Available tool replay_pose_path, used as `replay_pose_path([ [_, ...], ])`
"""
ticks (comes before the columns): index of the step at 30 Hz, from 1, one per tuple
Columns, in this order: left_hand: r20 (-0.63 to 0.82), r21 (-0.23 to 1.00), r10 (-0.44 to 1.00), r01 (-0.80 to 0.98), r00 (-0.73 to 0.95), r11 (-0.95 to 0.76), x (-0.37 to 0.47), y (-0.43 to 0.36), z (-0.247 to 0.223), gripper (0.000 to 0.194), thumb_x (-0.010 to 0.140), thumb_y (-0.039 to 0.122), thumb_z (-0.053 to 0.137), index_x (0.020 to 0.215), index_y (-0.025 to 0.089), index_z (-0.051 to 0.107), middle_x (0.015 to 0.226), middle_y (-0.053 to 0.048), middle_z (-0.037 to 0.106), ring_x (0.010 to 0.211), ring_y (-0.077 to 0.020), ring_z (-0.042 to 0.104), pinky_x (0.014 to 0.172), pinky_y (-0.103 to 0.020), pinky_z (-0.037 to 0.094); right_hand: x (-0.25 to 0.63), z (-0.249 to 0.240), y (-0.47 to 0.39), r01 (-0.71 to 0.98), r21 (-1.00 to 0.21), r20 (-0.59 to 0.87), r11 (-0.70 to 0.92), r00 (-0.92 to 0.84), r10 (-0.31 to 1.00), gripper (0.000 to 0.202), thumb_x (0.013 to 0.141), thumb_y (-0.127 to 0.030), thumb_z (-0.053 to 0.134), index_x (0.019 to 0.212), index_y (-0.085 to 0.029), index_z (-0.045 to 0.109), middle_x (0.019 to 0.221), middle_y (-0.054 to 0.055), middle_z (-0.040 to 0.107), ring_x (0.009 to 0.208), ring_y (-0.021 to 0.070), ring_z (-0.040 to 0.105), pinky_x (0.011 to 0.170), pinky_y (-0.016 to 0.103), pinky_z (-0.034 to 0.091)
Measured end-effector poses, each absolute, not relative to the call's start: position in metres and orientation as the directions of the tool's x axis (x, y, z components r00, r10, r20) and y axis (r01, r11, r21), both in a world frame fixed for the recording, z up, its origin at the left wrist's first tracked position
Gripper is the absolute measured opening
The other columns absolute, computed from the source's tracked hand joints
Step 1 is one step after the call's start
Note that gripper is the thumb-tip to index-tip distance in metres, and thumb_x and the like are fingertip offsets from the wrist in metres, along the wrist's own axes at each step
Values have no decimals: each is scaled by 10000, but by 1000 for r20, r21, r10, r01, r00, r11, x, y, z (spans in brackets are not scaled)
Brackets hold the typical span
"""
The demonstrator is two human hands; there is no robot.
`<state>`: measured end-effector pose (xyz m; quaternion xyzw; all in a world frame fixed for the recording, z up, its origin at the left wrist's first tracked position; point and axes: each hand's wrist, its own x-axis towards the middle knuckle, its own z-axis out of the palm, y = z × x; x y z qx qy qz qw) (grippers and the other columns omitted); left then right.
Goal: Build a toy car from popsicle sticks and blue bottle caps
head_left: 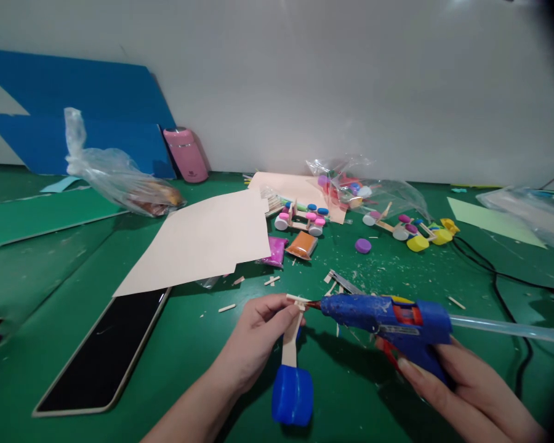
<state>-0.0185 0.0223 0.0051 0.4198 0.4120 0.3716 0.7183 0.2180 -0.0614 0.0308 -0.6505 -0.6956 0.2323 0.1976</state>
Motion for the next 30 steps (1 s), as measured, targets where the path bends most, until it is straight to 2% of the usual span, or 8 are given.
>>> replay_pose_path([
  [8, -289, 905, 877, -189, 384, 381, -18, 22, 3, 164, 742, 280, 588, 686, 135, 640, 643, -13, 582, 583, -102, 444, 562, -211, 309, 205, 37, -60, 755, -654, 89, 52, 9, 996, 259, 770, -395, 545, 914, -220, 670, 902, 38, 701, 782, 197, 656, 739, 240, 531],
  [12, -279, 910, 878, -187, 388, 371, -18, 22, 3, 161, 748, 279, 581, 687, 142, 638, 650, -13, 586, 591, -105, 451, 573, -213, 313, 205, 37, -60, 754, -655, 86, 51, 8, 996, 236, 768, -387, 549, 894, -226, 669, 879, 34, 701, 776, 193, 654, 717, 228, 535],
  [15, -282, 910, 879, -183, 385, 372, -18, 22, 3, 161, 743, 283, 583, 691, 142, 642, 653, -14, 587, 594, -108, 455, 579, -217, 318, 206, 37, -59, 767, -639, 85, 64, -13, 996, 233, 774, -384, 543, 908, -239, 666, 863, 28, 703, 742, 183, 654, 704, 223, 538],
  [23, -292, 911, 872, -165, 394, 379, -18, 22, 5, 189, 738, 307, 583, 653, 141, 614, 635, -9, 565, 585, -109, 439, 562, -219, 305, 215, 32, -55, 806, -562, 112, 182, -144, 983, 254, 789, -370, 520, 955, -237, 659, 930, 37, 701, 799, 189, 663, 699, 217, 546],
  [30, -284, 911, 873, -172, 396, 374, -18, 21, 2, 181, 745, 301, 582, 676, 144, 641, 612, 4, 559, 561, -94, 421, 557, -210, 292, 215, 30, -51, 827, -537, 71, 164, -149, 986, 282, 795, -389, 502, 953, -222, 665, 936, 51, 702, 801, 201, 665, 692, 229, 550],
])
